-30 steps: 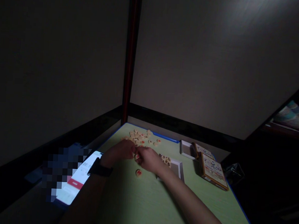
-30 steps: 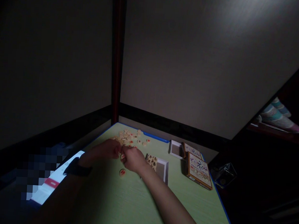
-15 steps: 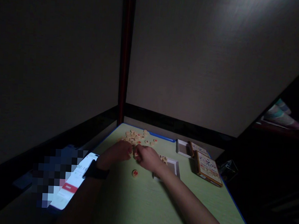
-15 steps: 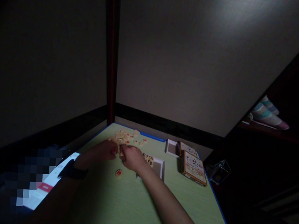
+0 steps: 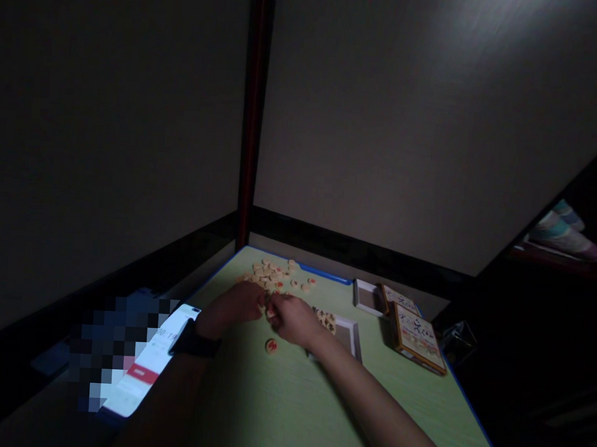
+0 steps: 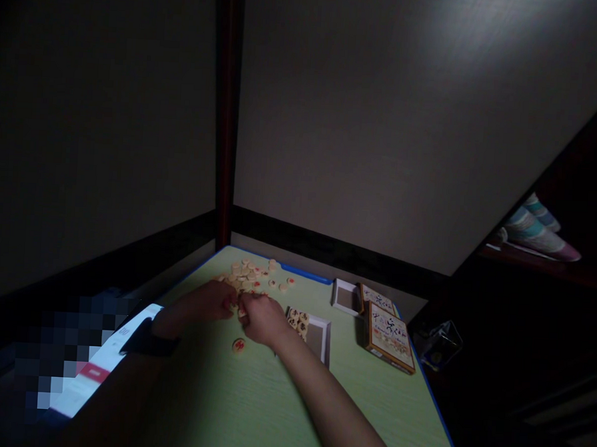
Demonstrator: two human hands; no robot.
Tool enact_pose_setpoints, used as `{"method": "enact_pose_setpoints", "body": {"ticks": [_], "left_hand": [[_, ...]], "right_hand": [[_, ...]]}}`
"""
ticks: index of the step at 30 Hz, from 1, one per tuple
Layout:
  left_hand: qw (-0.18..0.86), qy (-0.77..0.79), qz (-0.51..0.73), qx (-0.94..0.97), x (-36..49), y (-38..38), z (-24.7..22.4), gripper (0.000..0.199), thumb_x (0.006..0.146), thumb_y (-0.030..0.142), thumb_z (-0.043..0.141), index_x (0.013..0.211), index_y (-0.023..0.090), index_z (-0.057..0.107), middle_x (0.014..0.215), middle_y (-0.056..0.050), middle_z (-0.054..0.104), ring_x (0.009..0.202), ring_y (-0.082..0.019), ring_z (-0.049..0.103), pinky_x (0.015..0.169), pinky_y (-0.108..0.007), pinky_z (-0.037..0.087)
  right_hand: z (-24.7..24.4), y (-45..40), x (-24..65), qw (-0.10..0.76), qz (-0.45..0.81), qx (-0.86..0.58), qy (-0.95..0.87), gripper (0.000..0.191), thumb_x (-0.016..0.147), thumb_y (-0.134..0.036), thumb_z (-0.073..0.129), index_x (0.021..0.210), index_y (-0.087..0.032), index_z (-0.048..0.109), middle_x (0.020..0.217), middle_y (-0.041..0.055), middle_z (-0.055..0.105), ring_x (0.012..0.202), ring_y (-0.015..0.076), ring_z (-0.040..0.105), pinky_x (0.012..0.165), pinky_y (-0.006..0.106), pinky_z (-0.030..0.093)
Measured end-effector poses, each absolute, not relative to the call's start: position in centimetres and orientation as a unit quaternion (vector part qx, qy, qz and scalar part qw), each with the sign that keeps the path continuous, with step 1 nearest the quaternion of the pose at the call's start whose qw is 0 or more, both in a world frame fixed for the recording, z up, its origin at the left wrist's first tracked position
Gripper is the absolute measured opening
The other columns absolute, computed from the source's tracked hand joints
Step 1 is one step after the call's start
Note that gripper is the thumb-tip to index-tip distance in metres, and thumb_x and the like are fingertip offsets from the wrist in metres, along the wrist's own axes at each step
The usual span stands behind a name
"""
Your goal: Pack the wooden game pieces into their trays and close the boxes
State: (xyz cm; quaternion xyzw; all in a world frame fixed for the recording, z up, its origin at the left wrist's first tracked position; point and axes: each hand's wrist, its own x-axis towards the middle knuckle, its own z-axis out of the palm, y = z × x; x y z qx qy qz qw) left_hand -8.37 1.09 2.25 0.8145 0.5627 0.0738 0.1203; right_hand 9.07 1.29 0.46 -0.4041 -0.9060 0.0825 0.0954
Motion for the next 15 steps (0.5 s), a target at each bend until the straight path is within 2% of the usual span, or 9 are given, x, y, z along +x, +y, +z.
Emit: {"method": "enact_pose_setpoints", "body": {"ticks": [7,10,15], "left_hand": [[0.119,0.564,0.098,0.811,-8.1,1.04,2.39,0.013,0.071,0.01,0.056,0.062,0.017,0.063,0.068,-0.007,0.069,0.069,-0.019,0.06,0.066,-0.028,0.04],[0.116,0.57,0.096,0.808,-8.3,1.18,2.15,0.011,0.072,0.01,0.056,0.066,0.016,0.064,0.073,-0.008,0.069,0.072,-0.021,0.06,0.069,-0.029,0.04],[0.076,0.586,0.097,0.801,-8.49,1.27,1.85,0.015,0.08,0.014,0.051,0.079,0.014,0.066,0.082,-0.011,0.071,0.076,-0.021,0.062,0.07,-0.03,0.041]], "right_hand": [[0.46,1.34,8.92,0.083,0.079,-0.398,-0.91,0.02,0.083,-0.014,0.054,0.102,-0.019,0.06,0.1,0.0096,0.071,0.094,0.0215,0.065,0.075,0.028,0.042],[0.44,1.29,8.81,0.083,0.076,-0.406,-0.907,0.021,0.084,-0.016,0.055,0.104,-0.019,0.06,0.101,0.0097,0.071,0.094,0.0215,0.064,0.076,0.028,0.043],[0.5,1.16,8.85,0.089,0.065,-0.406,-0.907,0.019,0.084,-0.016,0.055,0.102,-0.018,0.06,0.102,0.0095,0.07,0.094,0.0208,0.064,0.076,0.027,0.043]]}}
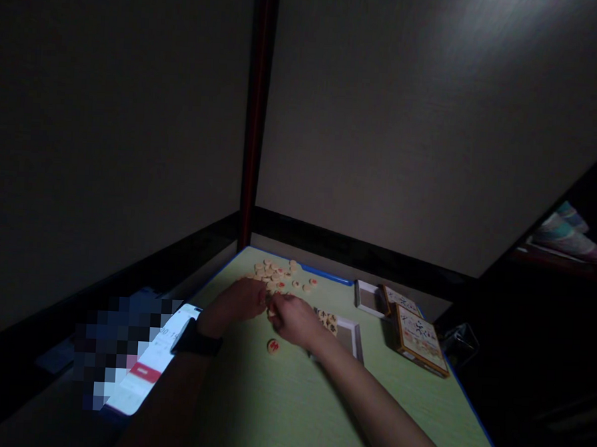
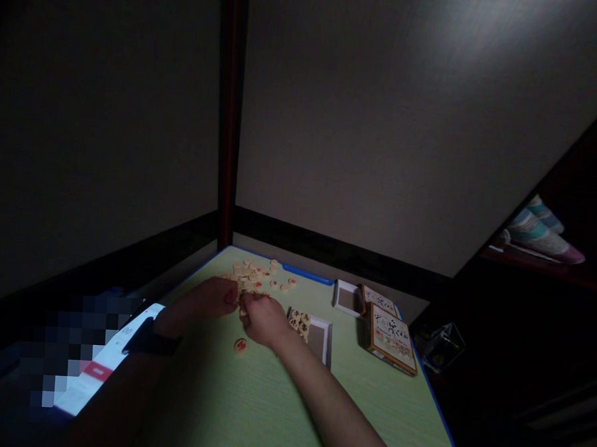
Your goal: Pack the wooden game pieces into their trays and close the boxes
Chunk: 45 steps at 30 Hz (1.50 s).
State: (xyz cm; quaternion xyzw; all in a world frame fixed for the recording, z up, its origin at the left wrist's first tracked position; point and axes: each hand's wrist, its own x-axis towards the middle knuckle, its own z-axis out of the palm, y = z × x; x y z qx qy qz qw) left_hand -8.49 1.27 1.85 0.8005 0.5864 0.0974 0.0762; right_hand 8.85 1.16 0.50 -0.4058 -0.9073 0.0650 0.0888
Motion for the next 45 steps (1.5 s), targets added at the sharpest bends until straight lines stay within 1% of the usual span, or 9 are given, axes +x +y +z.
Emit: {"method": "enact_pose_setpoints", "body": {"ticks": [6,11,15,17,23,28,32,39,45], "left_hand": [[0.074,0.592,0.074,0.799,-8.2,1.0,2.2,0.014,0.079,0.023,0.057,0.081,0.014,0.067,0.086,-0.012,0.073,0.076,-0.021,0.063,0.068,-0.028,0.042],[0.086,0.589,0.077,0.8,-8.4,1.1,2.6,0.018,0.081,0.03,0.057,0.081,0.014,0.065,0.087,-0.012,0.072,0.081,-0.024,0.064,0.072,-0.03,0.043],[0.092,0.587,0.085,0.8,-8.4,1.1,2.6,0.009,0.076,0.023,0.06,0.082,0.017,0.064,0.085,-0.008,0.071,0.082,-0.022,0.063,0.071,-0.029,0.043],[0.105,0.57,0.097,0.809,-8.2,0.9,2.5,0.013,0.072,0.02,0.063,0.084,0.018,0.065,0.086,-0.006,0.071,0.08,-0.021,0.063,0.07,-0.028,0.043],[0.176,0.538,0.106,0.818,-7.1,0.6,1.5,0.031,0.072,0.023,0.067,0.102,0.019,0.07,0.085,-0.002,0.072,0.078,-0.019,0.064,0.07,-0.026,0.045],[0.187,0.536,0.087,0.819,-7.0,0.6,1.2,0.023,0.072,0.02,0.066,0.094,0.019,0.072,0.083,-0.002,0.07,0.076,-0.018,0.064,0.07,-0.026,0.044],[0.201,0.527,0.098,0.82,-7.6,0.8,2.0,0.029,0.066,0.02,0.068,0.096,0.019,0.069,0.078,0.001,0.069,0.075,-0.018,0.064,0.07,-0.025,0.045],[0.107,0.599,0.112,0.786,-8.5,1.3,2.6,0.018,0.077,0.014,0.054,0.094,0.017,0.059,0.091,-0.007,0.071,0.083,-0.02,0.064,0.071,-0.027,0.042],[0.097,0.627,0.087,0.768,-8.3,1.4,2.1,0.013,0.084,0.016,0.051,0.094,0.017,0.058,0.1,-0.012,0.071,0.091,-0.025,0.065,0.074,-0.03,0.043]], "right_hand": [[0.4,1.3,8.9,0.1,0.078,-0.377,-0.917,0.017,0.082,-0.014,0.057,0.098,-0.019,0.06,0.1,0.0081,0.07,0.093,0.0199,0.064,0.078,0.026,0.043],[0.9,1.9,9.3,0.119,0.095,-0.366,-0.918,0.016,0.078,-0.012,0.059,0.091,-0.02,0.061,0.09,0.0051,0.07,0.085,0.0189,0.064,0.072,0.025,0.041],[2.6,3.1,10.9,0.156,0.106,-0.396,-0.899,0.027,0.075,-0.011,0.062,0.101,-0.019,0.065,0.086,0.0042,0.071,0.081,0.019,0.064,0.07,0.024,0.042],[3.5,3.8,11.9,0.167,0.117,-0.405,-0.892,0.033,0.073,-0.009,0.063,0.104,-0.019,0.068,0.088,0.0038,0.073,0.081,0.0183,0.064,0.071,0.024,0.042],[5.1,4.8,13.8,0.157,0.126,-0.414,-0.888,0.026,0.071,-0.004,0.062,0.088,-0.018,0.074,0.082,0.0014,0.072,0.075,0.0156,0.064,0.068,0.022,0.041],[4.5,4.7,13.6,0.145,0.126,-0.409,-0.892,0.021,0.071,-0.007,0.067,0.086,-0.018,0.075,0.082,0.0021,0.073,0.076,0.0161,0.064,0.069,0.023,0.041],[3.2,4.0,12.5,0.113,0.132,-0.38,-0.909,0.014,0.072,-0.01,0.068,0.082,-0.019,0.074,0.077,0.0012,0.072,0.073,0.0157,0.063,0.068,0.023,0.041],[1.5,2.4,9.6,0.087,0.103,-0.37,-0.919,0.016,0.076,-0.016,0.063,0.088,-0.02,0.072,0.093,0.0054,0.074,0.083,0.0192,0.066,0.072,0.025,0.043],[1.2,1.9,8.1,0.077,0.088,-0.373,-0.921,0.022,0.078,-0.012,0.058,0.095,-0.017,0.07,0.099,0.0094,0.074,0.088,0.0206,0.067,0.077,0.026,0.045]]}}
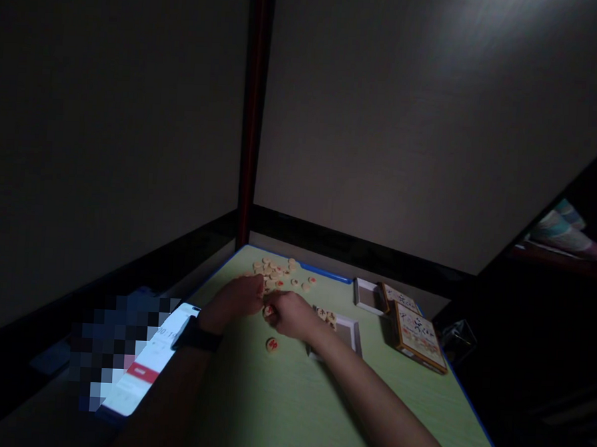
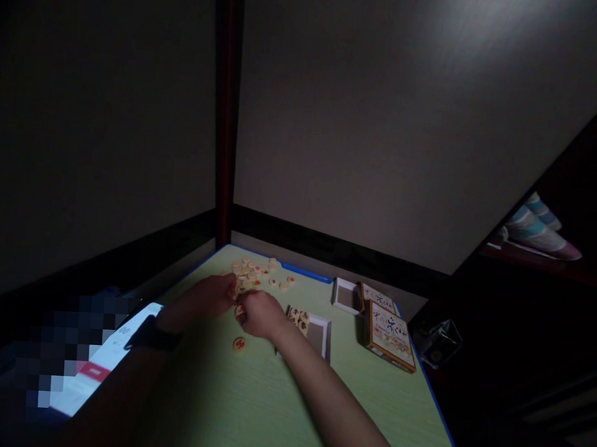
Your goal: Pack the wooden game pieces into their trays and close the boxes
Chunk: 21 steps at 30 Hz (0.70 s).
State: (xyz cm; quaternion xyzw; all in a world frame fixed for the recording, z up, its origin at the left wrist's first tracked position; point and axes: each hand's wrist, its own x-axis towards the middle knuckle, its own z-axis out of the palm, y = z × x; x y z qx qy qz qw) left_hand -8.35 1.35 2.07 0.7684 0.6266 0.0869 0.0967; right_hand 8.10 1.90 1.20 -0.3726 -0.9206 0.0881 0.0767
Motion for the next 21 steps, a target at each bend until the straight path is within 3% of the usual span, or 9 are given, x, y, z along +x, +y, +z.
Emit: {"method": "enact_pose_setpoints", "body": {"ticks": [7,14,21], "left_hand": [[0.064,0.677,0.153,0.717,-9.2,1.0,2.7,0.02,0.085,0.016,0.048,0.101,0.018,0.059,0.105,-0.011,0.068,0.094,-0.022,0.065,0.077,-0.03,0.044],[-0.008,0.742,0.156,0.653,-9.6,0.7,3.3,0.021,0.091,0.02,0.041,0.1,0.018,0.059,0.108,-0.011,0.067,0.094,-0.025,0.068,0.076,-0.033,0.048],[-0.023,0.76,0.156,0.63,-10.1,0.8,3.0,0.026,0.092,0.02,0.04,0.104,0.015,0.062,0.109,-0.013,0.066,0.094,-0.028,0.069,0.077,-0.037,0.052]], "right_hand": [[1.6,2.6,9.8,0.109,0.148,-0.37,-0.911,0.005,0.08,-0.018,0.069,0.086,-0.02,0.07,0.078,0.0012,0.07,0.073,0.0156,0.063,0.064,0.022,0.039],[1.8,4.2,11.2,0.054,0.156,-0.411,-0.897,0.014,0.075,-0.026,0.082,0.082,-0.018,0.072,0.073,0.0002,0.069,0.069,0.014,0.06,0.061,0.022,0.035],[1.7,5.2,10.7,0.064,0.205,-0.375,-0.902,0.015,0.081,-0.028,0.076,0.073,-0.016,0.073,0.064,-0.0027,0.065,0.063,0.0108,0.055,0.06,0.021,0.034]]}}
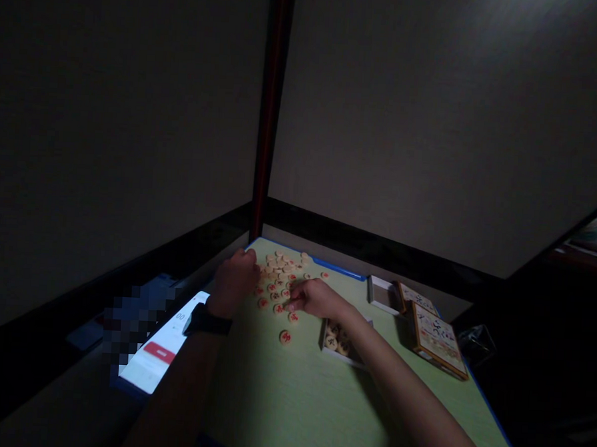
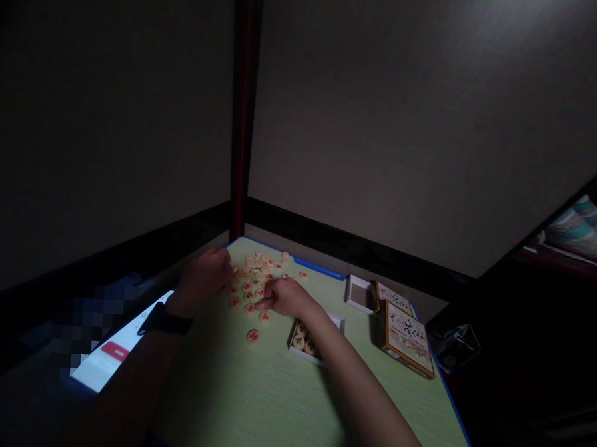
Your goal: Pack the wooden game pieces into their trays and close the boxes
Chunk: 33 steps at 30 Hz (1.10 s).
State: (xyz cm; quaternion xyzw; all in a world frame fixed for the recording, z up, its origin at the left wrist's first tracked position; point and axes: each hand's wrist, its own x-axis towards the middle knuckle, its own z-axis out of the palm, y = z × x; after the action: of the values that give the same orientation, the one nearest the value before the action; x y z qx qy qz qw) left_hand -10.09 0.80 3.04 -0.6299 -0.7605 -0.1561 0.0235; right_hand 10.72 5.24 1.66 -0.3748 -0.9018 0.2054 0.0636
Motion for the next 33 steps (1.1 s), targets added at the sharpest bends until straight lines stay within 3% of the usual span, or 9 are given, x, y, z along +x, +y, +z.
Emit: {"method": "enact_pose_setpoints", "body": {"ticks": [4,9,14,19,29,33], "left_hand": [[0.002,-0.772,-0.14,-0.621,-10.5,0.9,3.1,0.027,0.091,0.021,0.043,0.104,0.015,0.065,0.109,-0.015,0.067,0.095,-0.03,0.07,0.078,-0.038,0.053],[-0.046,-0.776,-0.083,-0.623,-10.6,0.8,3.1,0.03,0.094,0.027,0.042,0.106,0.016,0.067,0.111,-0.016,0.069,0.098,-0.028,0.07,0.079,-0.035,0.053],[-0.069,-0.74,-0.056,-0.667,-10.7,1.1,2.2,0.037,0.099,0.028,0.034,0.109,0.015,0.067,0.114,-0.017,0.069,0.104,-0.026,0.067,0.084,-0.034,0.051],[-0.09,-0.728,-0.055,-0.677,-10.8,1.4,1.9,0.029,0.096,0.026,0.042,0.108,0.017,0.067,0.113,-0.013,0.07,0.103,-0.024,0.067,0.083,-0.032,0.05],[-0.066,-0.726,-0.086,-0.679,-10.5,1.2,2.4,0.025,0.094,0.018,0.045,0.102,0.016,0.068,0.112,-0.013,0.071,0.103,-0.022,0.067,0.084,-0.03,0.049],[-0.078,-0.728,-0.083,-0.676,-10.4,1.0,2.7,0.022,0.092,0.017,0.048,0.101,0.017,0.069,0.112,-0.013,0.072,0.104,-0.022,0.067,0.083,-0.03,0.049]], "right_hand": [[3.3,7.1,12.0,0.091,0.147,-0.408,-0.897,0.022,0.09,-0.03,0.062,0.082,-0.015,0.076,0.068,-0.0004,0.068,0.063,0.0112,0.055,0.06,0.021,0.035],[4.5,11.0,14.8,0.065,0.08,-0.457,-0.883,0.02,0.079,-0.011,0.06,0.088,-0.018,0.077,0.082,0.0021,0.074,0.073,0.0143,0.062,0.067,0.021,0.039],[2.7,13.4,16.9,0.036,0.057,-0.5,-0.863,0.027,0.08,-0.02,0.065,0.105,-0.021,0.076,0.105,0.0068,0.076,0.092,0.0208,0.067,0.075,0.024,0.045],[0.8,13.6,17.3,0.009,0.066,-0.503,-0.862,0.024,0.085,-0.021,0.06,0.101,-0.022,0.078,0.099,0.0052,0.077,0.09,0.0205,0.07,0.075,0.024,0.046],[1.1,12.0,15.9,-0.009,0.107,-0.461,-0.881,0.028,0.075,-0.007,0.062,0.094,-0.021,0.077,0.09,0.0004,0.078,0.084,0.0161,0.071,0.073,0.02,0.047],[1.3,11.1,15.3,-0.023,0.095,-0.451,-0.887,0.025,0.076,-0.007,0.061,0.091,-0.018,0.077,0.088,0.0033,0.078,0.08,0.0156,0.07,0.07,0.019,0.045]]}}
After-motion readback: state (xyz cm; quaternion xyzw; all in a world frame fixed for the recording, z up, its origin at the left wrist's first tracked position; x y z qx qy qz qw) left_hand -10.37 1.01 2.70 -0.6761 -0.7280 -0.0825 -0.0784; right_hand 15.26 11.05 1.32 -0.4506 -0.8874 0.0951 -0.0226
